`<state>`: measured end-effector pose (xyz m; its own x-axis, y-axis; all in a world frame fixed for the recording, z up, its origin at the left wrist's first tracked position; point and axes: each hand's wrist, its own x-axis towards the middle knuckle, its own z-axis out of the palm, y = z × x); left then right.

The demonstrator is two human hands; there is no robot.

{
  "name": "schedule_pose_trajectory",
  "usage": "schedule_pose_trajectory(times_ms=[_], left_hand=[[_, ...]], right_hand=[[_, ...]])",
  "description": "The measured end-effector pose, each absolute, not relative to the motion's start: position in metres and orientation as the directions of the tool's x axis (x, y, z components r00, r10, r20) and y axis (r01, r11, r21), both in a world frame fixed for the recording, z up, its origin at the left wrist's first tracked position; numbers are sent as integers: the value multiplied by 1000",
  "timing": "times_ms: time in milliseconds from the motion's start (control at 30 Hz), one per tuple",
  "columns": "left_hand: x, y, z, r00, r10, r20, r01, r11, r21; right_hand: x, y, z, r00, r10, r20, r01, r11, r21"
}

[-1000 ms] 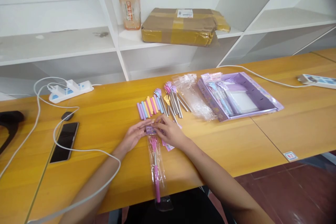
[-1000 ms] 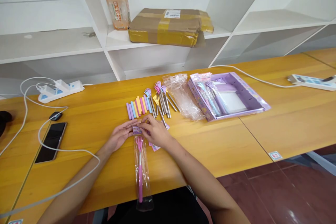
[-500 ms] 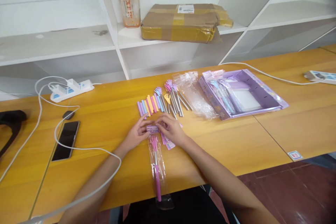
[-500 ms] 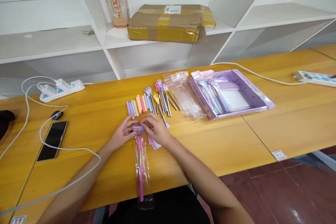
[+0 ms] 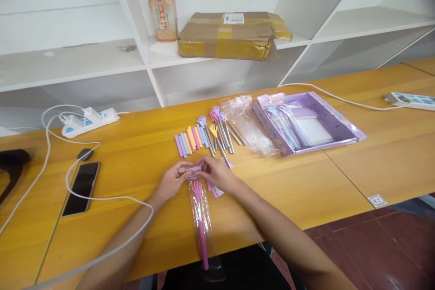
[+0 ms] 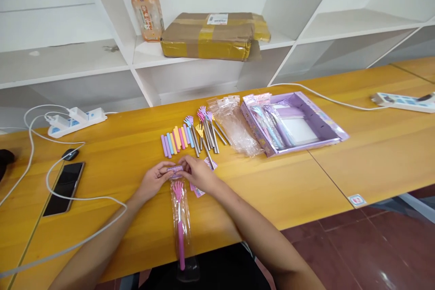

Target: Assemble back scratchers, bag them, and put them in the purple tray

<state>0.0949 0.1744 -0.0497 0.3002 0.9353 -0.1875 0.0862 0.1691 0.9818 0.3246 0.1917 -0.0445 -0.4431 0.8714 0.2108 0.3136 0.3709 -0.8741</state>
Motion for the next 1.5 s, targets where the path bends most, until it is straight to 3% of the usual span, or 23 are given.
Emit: schedule_pose_trajectory(times_ms=[233, 433, 533, 633, 733, 833, 933, 1067, 1233, 1300, 1500], left_hand=[[92, 177, -44, 413, 885, -215, -21, 245, 969], [92, 176, -40, 438, 876, -203, 159, 147, 976], [91, 176, -40, 367, 914, -171, 208, 98, 973], [92, 177, -41, 253, 951, -179, 114, 154, 981], [93, 178, -44, 184, 964, -192, 15, 192, 981], [93, 179, -47, 212, 957, -196, -31, 207, 978], [91, 179, -48, 295, 946, -135, -128, 179, 975], [90, 180, -44, 365, 930, -45, -282, 157, 947], [91, 181, -42, 383, 922, -49, -313, 180, 932], [91, 181, -44, 390, 920, -40, -312, 173, 934], [89, 182, -47, 432, 902, -25, -277, 159, 948]], right_hand=[[318, 190, -50, -348, 899, 266, 262, 366, -893], [314, 194, -39, -378, 910, 170, 272, 285, -919], [320, 182, -12, -371, 927, 56, 430, 224, -875], [329, 146, 16, -408, 909, -80, 669, 238, -704], [330, 96, 24, -457, 857, -238, 773, 250, -583], [324, 60, 12, -412, 871, -267, 785, 190, -590], [336, 49, 7, -355, 915, -191, 722, 139, -678], [416, 85, 46, -133, 991, 5, 719, 100, -688], [552, 205, 106, 293, 948, 123, 919, -243, -311], [582, 251, 107, 327, 944, 39, 917, -307, -253], [601, 302, 71, 262, 953, -150, 917, -294, -271]])
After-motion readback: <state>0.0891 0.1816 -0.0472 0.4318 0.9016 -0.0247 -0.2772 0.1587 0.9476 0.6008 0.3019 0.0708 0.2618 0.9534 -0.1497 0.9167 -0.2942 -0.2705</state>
